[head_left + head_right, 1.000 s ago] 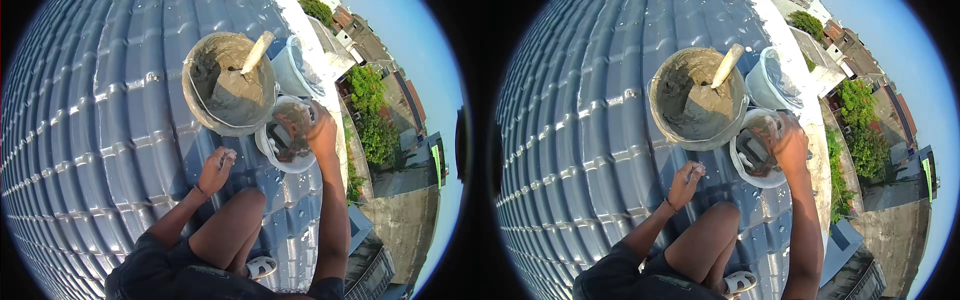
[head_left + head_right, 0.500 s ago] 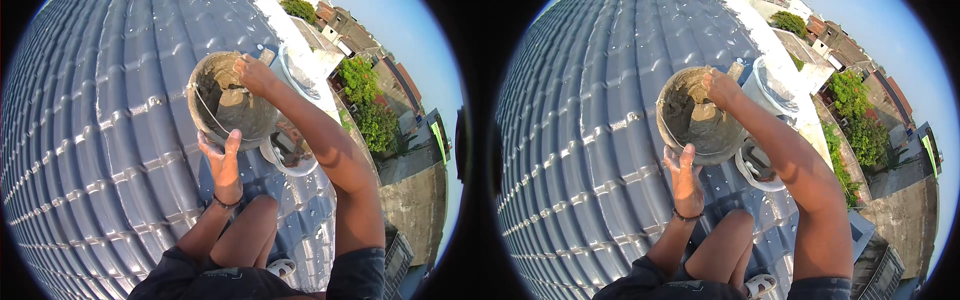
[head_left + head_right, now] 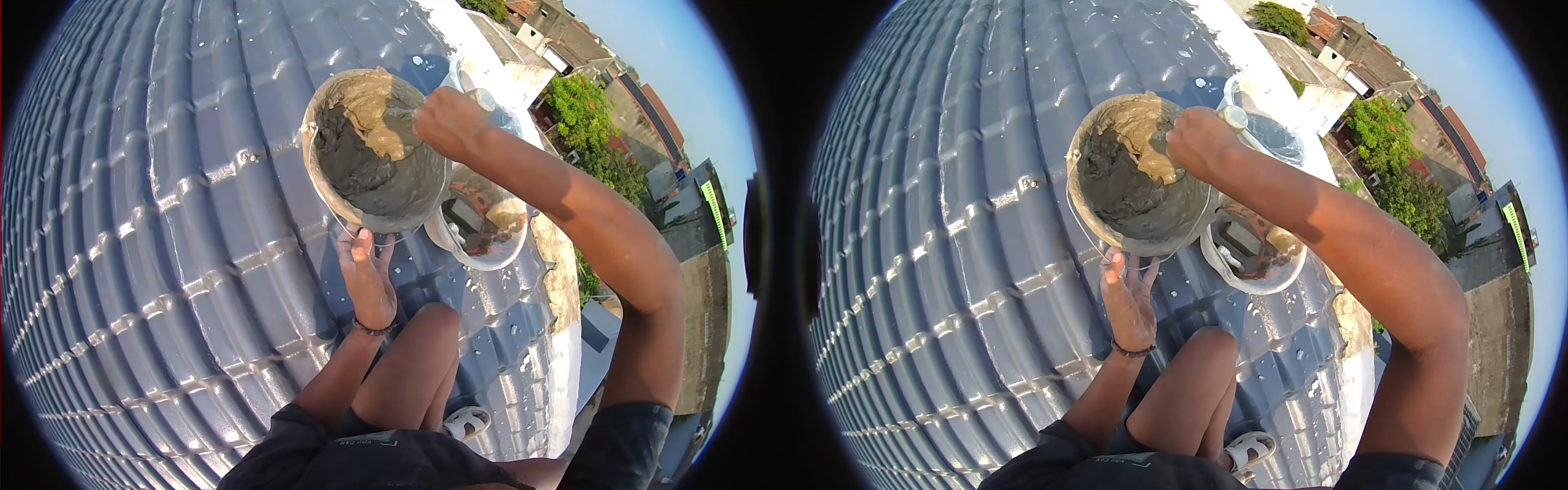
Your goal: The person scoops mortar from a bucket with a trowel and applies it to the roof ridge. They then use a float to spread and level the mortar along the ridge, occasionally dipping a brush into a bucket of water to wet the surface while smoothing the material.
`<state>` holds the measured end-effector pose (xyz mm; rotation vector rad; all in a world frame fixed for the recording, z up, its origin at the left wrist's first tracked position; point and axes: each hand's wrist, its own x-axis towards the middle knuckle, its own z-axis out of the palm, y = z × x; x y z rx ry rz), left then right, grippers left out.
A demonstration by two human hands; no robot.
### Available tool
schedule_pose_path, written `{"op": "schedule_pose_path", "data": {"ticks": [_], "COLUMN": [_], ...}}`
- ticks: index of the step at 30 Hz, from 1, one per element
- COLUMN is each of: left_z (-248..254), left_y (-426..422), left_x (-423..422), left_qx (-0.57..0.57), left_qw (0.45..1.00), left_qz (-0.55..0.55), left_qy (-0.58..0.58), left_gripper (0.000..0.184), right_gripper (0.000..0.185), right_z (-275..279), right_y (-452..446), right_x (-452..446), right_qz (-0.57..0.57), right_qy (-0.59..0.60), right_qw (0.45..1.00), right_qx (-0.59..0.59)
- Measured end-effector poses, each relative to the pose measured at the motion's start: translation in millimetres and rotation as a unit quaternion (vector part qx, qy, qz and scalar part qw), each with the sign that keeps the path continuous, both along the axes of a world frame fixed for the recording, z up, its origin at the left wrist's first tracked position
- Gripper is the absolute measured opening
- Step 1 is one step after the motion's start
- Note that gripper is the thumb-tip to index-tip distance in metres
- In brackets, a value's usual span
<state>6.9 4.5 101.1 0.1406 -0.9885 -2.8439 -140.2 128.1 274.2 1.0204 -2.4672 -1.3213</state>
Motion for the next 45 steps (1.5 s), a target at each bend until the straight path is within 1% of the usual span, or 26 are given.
{"op": "schedule_pose_path", "data": {"ticks": [1, 4, 6, 9, 11, 13, 15, 16, 18, 19, 21, 22, 25, 26, 27, 29, 30, 31, 33, 34, 36, 37, 39, 41, 43, 45], "left_z": [-2.2, -6.4, -10.9, -13.9, -11.7, -8.7, -9.3, -10.2, -12.9, -13.4, -12.3, -11.0, -12.6, -16.6, -19.9, -25.8, -25.6, -25.4, -24.9, -24.4, -23.1, -22.4, -20.8, -16.5, -14.2, -12.7], "left_y": [-0.4, -0.3, -1.1, 0.1, 0.2, -3.3, -5.5, -6.2, -6.7, -6.6, -6.9, -8.2, -11.9, -12.0, -12.9, -13.9, -13.5, -12.9, -11.9, -11.4, -9.7, -10.5, -14.7, -18.1, -15.5, -15.8], "left_x": [0.1, -1.8, -4.8, -1.0, -3.5, -2.0, -0.6, -1.4, -4.2, -5.5, -3.8, -4.0, -4.5, -4.5, -4.0, -6.4, -7.6, -6.7, -7.2, -7.6, -9.7, -9.8, -7.5, -8.9, -7.6, -6.0], "left_qx": [0.025, 0.003, 0.006, 0.031, 0.040, 0.027, 0.027, 0.028, 0.030, 0.033, 0.043, 0.052, 0.052, 0.051, 0.059, 0.072, 0.054, 0.035, 0.045, 0.051, 0.053, 0.046, 0.047, 0.042, 0.033, 0.031], "left_qw": [0.999, 0.999, 0.999, 0.998, 0.996, 0.998, 0.998, 0.998, 0.998, 0.998, 0.998, 0.998, 0.997, 0.997, 0.996, 0.994, 0.995, 0.997, 0.997, 0.996, 0.997, 0.998, 0.998, 0.998, 0.997, 0.997], "left_qz": [-0.018, -0.012, -0.015, -0.017, -0.015, -0.028, -0.034, -0.038, -0.039, -0.036, -0.032, -0.029, -0.038, -0.041, -0.042, -0.042, -0.044, -0.046, -0.041, -0.039, -0.035, -0.039, -0.038, -0.051, -0.058, -0.064], "left_qy": [0.013, 0.039, 0.048, 0.057, 0.074, 0.045, 0.042, 0.043, 0.040, 0.038, 0.031, 0.031, 0.039, 0.044, 0.057, 0.074, 0.065, 0.053, 0.054, 0.055, 0.041, 0.032, 0.023, 0.024, 0.027, 0.033], "left_gripper": [0.075, 0.074, 0.071, 0.067, 0.065, 0.063, 0.063, 0.062, 0.060, 0.058, 0.055, 0.052, 0.051, 0.051, 0.050, 0.048, 0.047, 0.046, 0.044, 0.042, 0.044, 0.046, 0.049, 0.053, 0.058, 0.059], "right_gripper": [0.015, 0.013, 0.017, 0.025, 0.029, 0.032, 0.045, 0.045, 0.055, 0.055, 0.060, 0.060, 0.059, 0.061, 0.061, 0.063, 0.064, 0.064, 0.063, 0.063, 0.062, 0.062, 0.061, 0.057, 0.054, 0.051], "right_z": [-8.1, -17.6, -8.3, -25.4, -15.8, -12.4, -9.2, -12.2, -17.0, -19.1, -23.9, -19.4, -32.5, -40.6, -42.8, -43.7, -54.2, -51.1, -49.1, -50.9, -56.3, -55.7, -53.8, -49.8, -48.3, -51.0], "right_y": [-5.0, -16.4, -15.9, -21.9, -18.9, -16.8, -9.8, -0.3, 16.5, 18.2, 15.4, 2.7, -20.8, -17.2, -13.5, -2.8, 9.4, 15.4, 23.9, 27.6, 32.8, 36.5, 41.0, 36.9, 39.6, 41.4], "right_x": [-0.4, -1.9, -8.2, 11.9, 11.5, 7.5, 1.0, -3.0, -0.7, 2.5, 16.4, 21.6, 24.3, 20.6, 23.0, 26.0, 22.1, 27.4, 36.1, 35.8, 33.0, 33.0, 34.9, 46.5, 56.1, 61.1], "right_qz": [-0.008, -0.051, -0.166, -0.203, -0.240, -0.273, -0.403, -0.405, -0.399, -0.400, -0.362, -0.371, -0.361, -0.373, -0.375, -0.414, -0.391, -0.391, -0.372, -0.371, -0.394, -0.392, -0.376, -0.382, -0.378, -0.367], "right_qy": [0.000, -0.048, -0.210, -0.241, -0.246, -0.260, -0.324, -0.323, -0.391, -0.392, -0.399, -0.375, -0.341, -0.370, -0.366, -0.399, -0.423, -0.423, -0.462, -0.466, -0.489, -0.496, -0.519, -0.492, -0.478, -0.455], "right_qw": [1.000, 0.997, 0.961, 0.944, 0.932, 0.915, 0.846, 0.845, 0.790, 0.789, 0.762, 0.784, 0.814, 0.778, 0.778, 0.694, 0.673, 0.676, 0.602, 0.606, 0.501, 0.507, 0.416, 0.424, 0.379, 0.362], "right_qx": [-0.004, 0.016, -0.073, -0.096, -0.116, -0.141, -0.131, -0.131, -0.252, -0.250, -0.360, -0.327, -0.301, -0.343, -0.347, -0.433, -0.465, -0.460, -0.535, -0.527, -0.596, -0.586, -0.645, -0.658, -0.696, -0.726]}}
